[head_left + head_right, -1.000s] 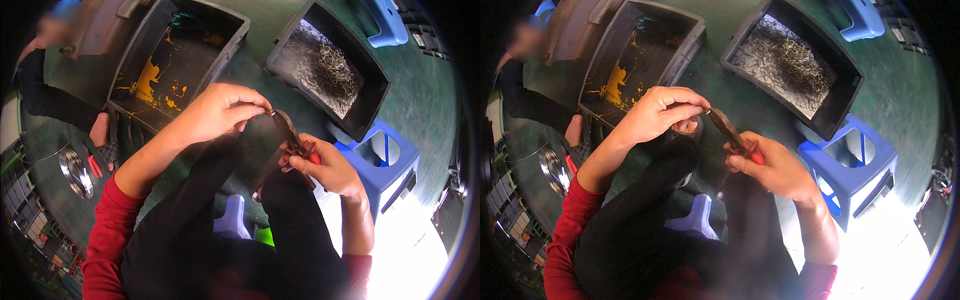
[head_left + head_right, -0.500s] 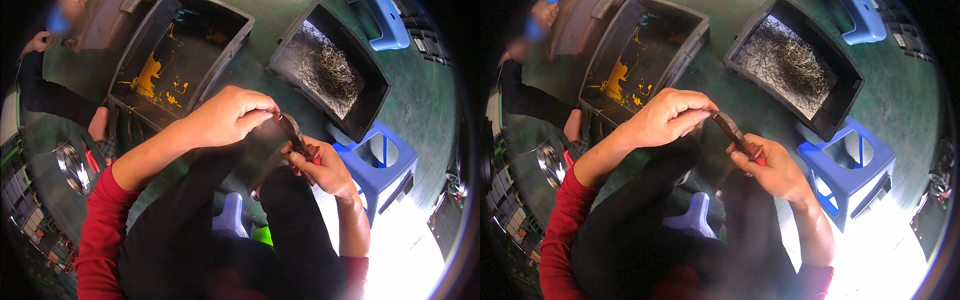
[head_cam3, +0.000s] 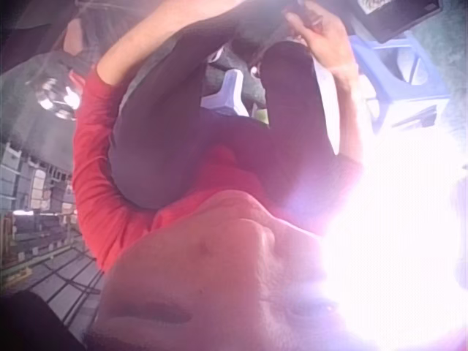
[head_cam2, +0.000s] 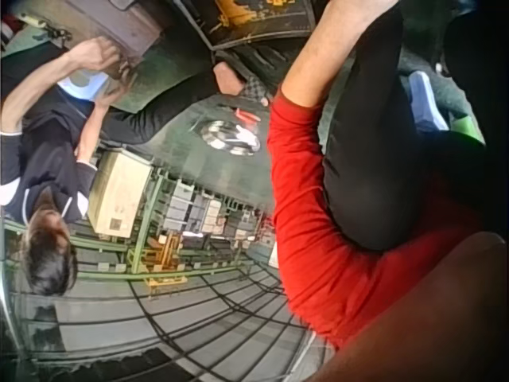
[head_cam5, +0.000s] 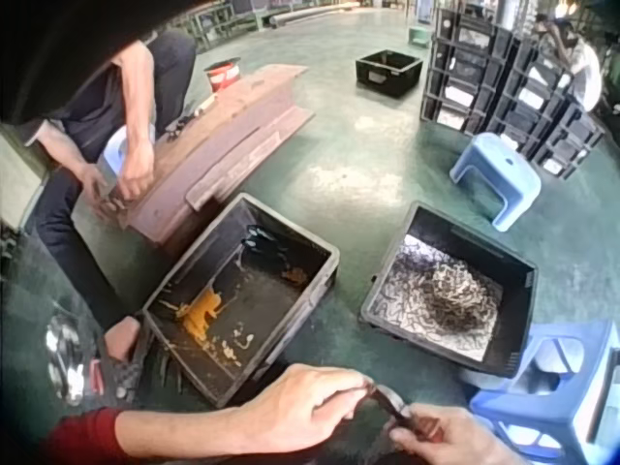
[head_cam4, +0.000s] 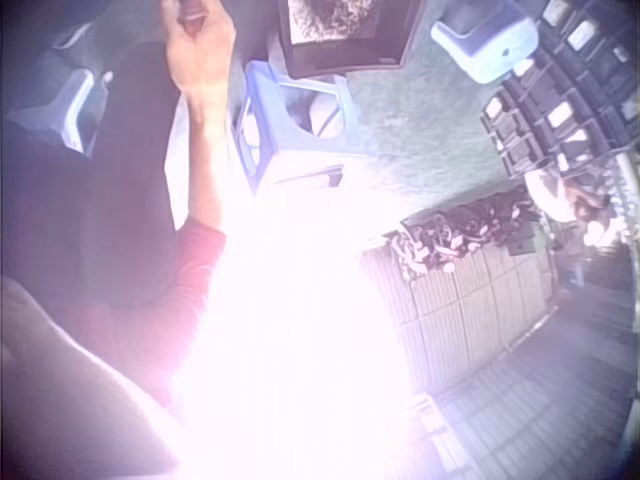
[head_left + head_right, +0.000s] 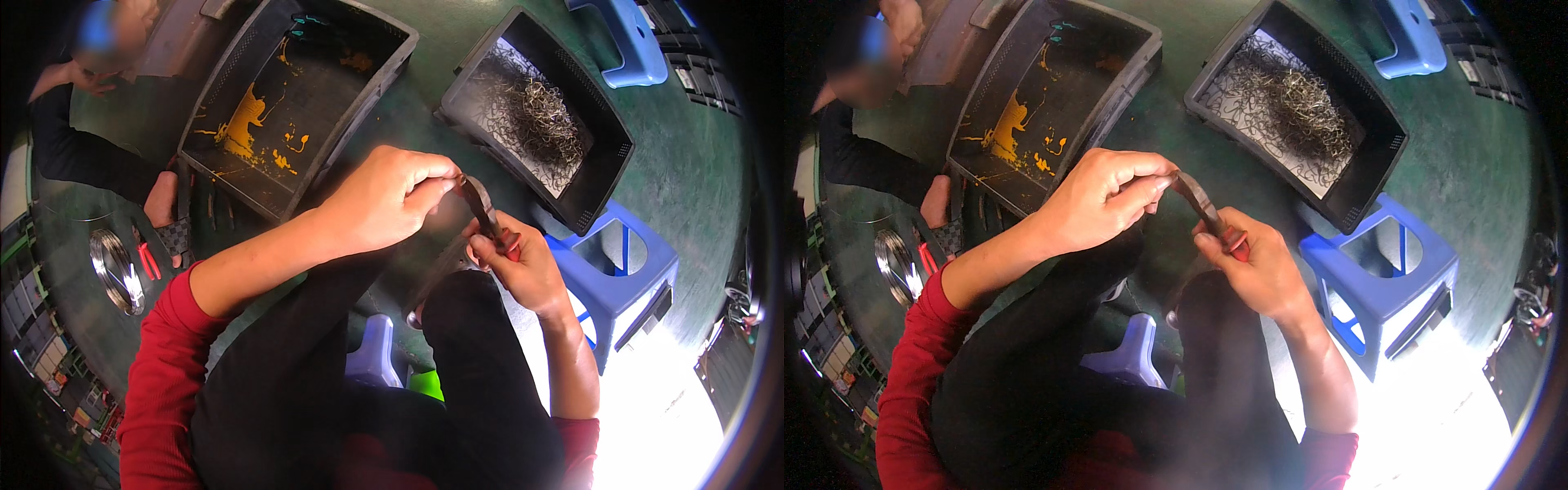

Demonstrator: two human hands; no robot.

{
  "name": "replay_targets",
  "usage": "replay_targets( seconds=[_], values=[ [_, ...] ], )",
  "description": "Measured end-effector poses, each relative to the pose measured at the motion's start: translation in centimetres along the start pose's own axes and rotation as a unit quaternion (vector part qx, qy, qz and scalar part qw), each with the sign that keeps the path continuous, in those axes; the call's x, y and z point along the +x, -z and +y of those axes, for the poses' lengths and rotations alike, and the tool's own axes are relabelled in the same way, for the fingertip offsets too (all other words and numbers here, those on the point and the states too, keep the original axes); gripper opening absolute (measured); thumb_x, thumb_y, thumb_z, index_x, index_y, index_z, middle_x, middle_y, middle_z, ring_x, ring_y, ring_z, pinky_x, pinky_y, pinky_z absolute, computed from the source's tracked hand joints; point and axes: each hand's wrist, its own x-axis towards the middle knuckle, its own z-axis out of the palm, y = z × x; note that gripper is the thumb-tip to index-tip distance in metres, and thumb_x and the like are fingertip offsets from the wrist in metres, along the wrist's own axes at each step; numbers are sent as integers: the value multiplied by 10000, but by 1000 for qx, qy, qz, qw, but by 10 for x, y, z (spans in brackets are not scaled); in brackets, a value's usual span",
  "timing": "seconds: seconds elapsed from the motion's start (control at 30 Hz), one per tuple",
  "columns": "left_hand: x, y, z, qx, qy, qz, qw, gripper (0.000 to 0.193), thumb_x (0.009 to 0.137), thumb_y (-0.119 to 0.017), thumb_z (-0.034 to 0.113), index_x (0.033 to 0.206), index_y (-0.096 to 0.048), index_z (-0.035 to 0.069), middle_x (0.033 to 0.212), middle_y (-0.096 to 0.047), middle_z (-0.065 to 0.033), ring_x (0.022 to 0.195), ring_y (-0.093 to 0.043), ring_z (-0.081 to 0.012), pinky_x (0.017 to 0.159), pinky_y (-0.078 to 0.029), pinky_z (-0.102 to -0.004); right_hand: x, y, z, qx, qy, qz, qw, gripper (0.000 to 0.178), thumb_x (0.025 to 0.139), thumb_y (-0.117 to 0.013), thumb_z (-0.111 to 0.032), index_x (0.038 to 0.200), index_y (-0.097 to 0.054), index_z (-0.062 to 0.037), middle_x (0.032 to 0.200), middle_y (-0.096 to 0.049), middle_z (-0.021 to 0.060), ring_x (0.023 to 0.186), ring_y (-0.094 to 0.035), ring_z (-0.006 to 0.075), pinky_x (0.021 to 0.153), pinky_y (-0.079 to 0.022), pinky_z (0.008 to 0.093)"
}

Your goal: The person repeatedly picks small metal wire pieces from a black tray, bends them into loops using pliers, and places the finished pieces into a second tray. The process is repeated continuously.

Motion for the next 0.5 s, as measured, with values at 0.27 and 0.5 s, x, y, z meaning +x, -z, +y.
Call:
replay_targets(
  seconds=[0.27,0.5],
  values=[
    [0,-4,3,-9,40,6,999,161,969,-521,73,999,-634,-38,668,-595,-30,523,-504,-44,477,-393,-223,2,-3,2,-63,3,41,997,198,916,-657,-204,1042,-651,-52,756,-639,87,712,-585,145,698,-475,310],
    [11,0,-11,4,38,31,999,183,961,-561,95,1045,-671,-25,735,-655,-46,593,-581,-57,489,-419,-210,4,12,3,15,-16,-74,997,268,975,-591,-195,1146,-583,12,907,-645,62,775,-576,116,713,-451,263]
  ],
)
